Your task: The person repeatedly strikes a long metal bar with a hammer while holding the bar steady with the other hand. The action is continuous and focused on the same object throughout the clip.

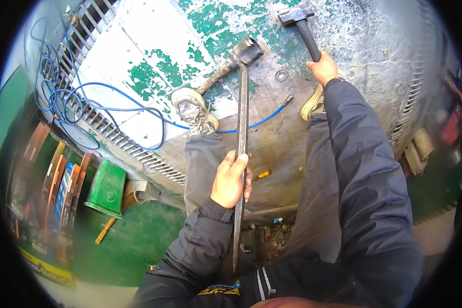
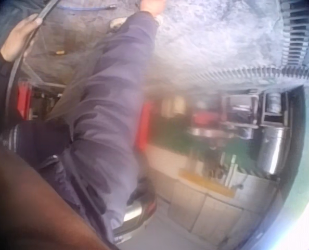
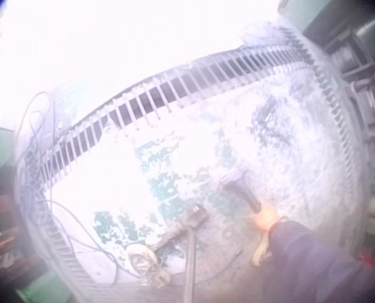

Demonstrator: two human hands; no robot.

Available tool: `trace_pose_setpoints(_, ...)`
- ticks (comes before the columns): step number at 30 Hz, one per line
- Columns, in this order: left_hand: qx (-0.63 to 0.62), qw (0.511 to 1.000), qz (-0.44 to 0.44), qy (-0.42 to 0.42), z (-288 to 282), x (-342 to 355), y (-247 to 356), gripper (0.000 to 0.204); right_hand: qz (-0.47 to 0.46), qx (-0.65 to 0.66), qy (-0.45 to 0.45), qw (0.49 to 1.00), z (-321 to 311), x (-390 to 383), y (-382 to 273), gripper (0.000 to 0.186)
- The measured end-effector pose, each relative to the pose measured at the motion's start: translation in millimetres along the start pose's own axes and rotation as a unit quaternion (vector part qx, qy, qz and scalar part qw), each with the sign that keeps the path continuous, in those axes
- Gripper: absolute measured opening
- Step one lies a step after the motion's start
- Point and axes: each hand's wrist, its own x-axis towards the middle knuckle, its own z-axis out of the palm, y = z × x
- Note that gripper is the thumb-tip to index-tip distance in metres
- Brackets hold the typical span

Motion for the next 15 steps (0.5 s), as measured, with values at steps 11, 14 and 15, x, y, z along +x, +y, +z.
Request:
trace_pose_setpoints(11,-0.094,0.994,-0.033,-0.038,-14,6,8,0.033,0.046,0.525,-0.268,0.806,-50,-105,-46,0.033)
trace_pose_setpoints(14,-0.121,0.991,-0.038,-0.046,-16,3,8,0.035,0.08,0.504,-0.243,0.825,-53,-159,-41,0.033)
trace_pose_setpoints(15,-0.13,0.99,-0.04,-0.048,-17,3,9,0.035,0.069,0.509,-0.235,0.825,-53,-176,-38,0.032)
